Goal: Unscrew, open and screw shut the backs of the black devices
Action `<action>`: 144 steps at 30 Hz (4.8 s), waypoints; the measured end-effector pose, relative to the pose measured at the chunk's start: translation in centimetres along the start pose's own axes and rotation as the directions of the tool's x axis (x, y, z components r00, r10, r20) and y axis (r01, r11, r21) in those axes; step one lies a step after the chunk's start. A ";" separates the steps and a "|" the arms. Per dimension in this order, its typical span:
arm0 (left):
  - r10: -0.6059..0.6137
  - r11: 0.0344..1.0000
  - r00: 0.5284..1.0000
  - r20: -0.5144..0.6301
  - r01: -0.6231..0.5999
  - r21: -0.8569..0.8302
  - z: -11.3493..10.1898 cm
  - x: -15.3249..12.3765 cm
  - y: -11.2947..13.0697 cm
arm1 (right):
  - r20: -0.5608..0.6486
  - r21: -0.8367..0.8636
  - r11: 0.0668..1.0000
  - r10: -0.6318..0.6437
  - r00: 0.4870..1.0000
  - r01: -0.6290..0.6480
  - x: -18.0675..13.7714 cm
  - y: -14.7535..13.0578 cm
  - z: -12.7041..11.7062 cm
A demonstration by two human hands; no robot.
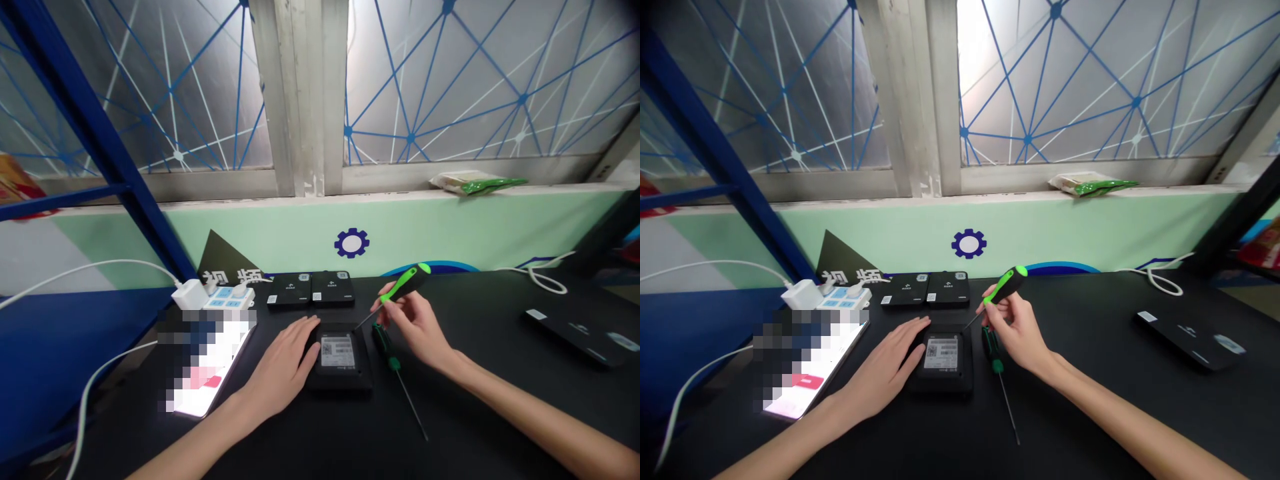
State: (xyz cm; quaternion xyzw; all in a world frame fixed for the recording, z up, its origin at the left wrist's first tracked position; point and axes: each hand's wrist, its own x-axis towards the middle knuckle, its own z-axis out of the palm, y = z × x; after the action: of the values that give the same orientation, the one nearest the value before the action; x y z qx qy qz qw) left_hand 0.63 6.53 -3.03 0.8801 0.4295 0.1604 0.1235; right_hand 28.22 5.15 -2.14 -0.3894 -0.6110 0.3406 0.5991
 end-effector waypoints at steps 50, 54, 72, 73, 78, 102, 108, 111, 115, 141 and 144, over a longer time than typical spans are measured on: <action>0.002 1.000 1.000 -0.015 -0.002 -0.013 -0.2 0.5 -0.2 | 0.150 -0.194 0.975 -0.083 0.985 0.112 0.5 2.6 2.6; -0.015 1.000 1.000 0.001 0.015 -0.009 -0.3 0.5 -0.1 | 0.101 -0.123 0.991 -0.043 0.994 0.055 0.4 2.8 2.6; 0.002 1.000 1.000 -0.008 -0.002 0.006 -0.3 0.4 -0.1 | 0.185 -0.239 0.961 -0.095 0.978 0.138 0.4 2.6 2.2; 0.001 1.000 1.000 -0.006 -0.001 0.006 -0.3 0.4 -0.1 | 0.196 -0.237 0.960 -0.101 0.975 0.147 0.4 2.6 2.2; 0.009 1.000 1.000 -0.008 -0.009 0.008 -0.3 0.4 -0.1 | 0.228 -0.220 0.963 -0.108 0.968 0.159 0.3 2.4 2.2; 0.005 1.000 1.000 0.002 -0.005 -0.006 -0.2 0.5 0.0 | 0.170 -0.232 0.965 -0.080 0.982 0.119 0.6 2.9 2.5; 0.005 1.000 1.000 0.000 -0.005 0.009 -0.2 0.5 0.0 | 0.145 -0.140 0.990 -0.016 0.989 0.036 0.4 2.6 2.4; 0.004 1.000 1.000 0.003 -0.004 0.016 -0.2 0.5 -0.1 | 0.215 -0.157 0.983 -0.055 0.975 0.090 0.4 2.0 2.2; 0.019 1.000 1.000 -0.012 -0.019 0.009 -0.1 0.5 -0.1 | 0.214 -0.242 0.955 -0.117 0.970 0.169 0.6 2.1 2.4; 0.030 0.999 0.999 -0.014 -0.029 0.031 0.2 0.4 -0.3 | 0.158 0.001 1.000 -0.011 0.987 0.011 0.4 2.6 2.8; 0.024 0.999 1.000 -0.007 -0.024 0.032 0.3 0.5 -0.4 | 0.190 -0.056 0.997 -0.045 0.981 0.057 0.4 2.3 2.7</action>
State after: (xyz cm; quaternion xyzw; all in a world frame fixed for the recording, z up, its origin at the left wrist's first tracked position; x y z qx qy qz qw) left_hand 0.76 7.12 -3.31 0.8864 0.4219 0.1584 0.1058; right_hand 25.65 6.69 -4.18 -0.3577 -0.6850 0.3418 0.5347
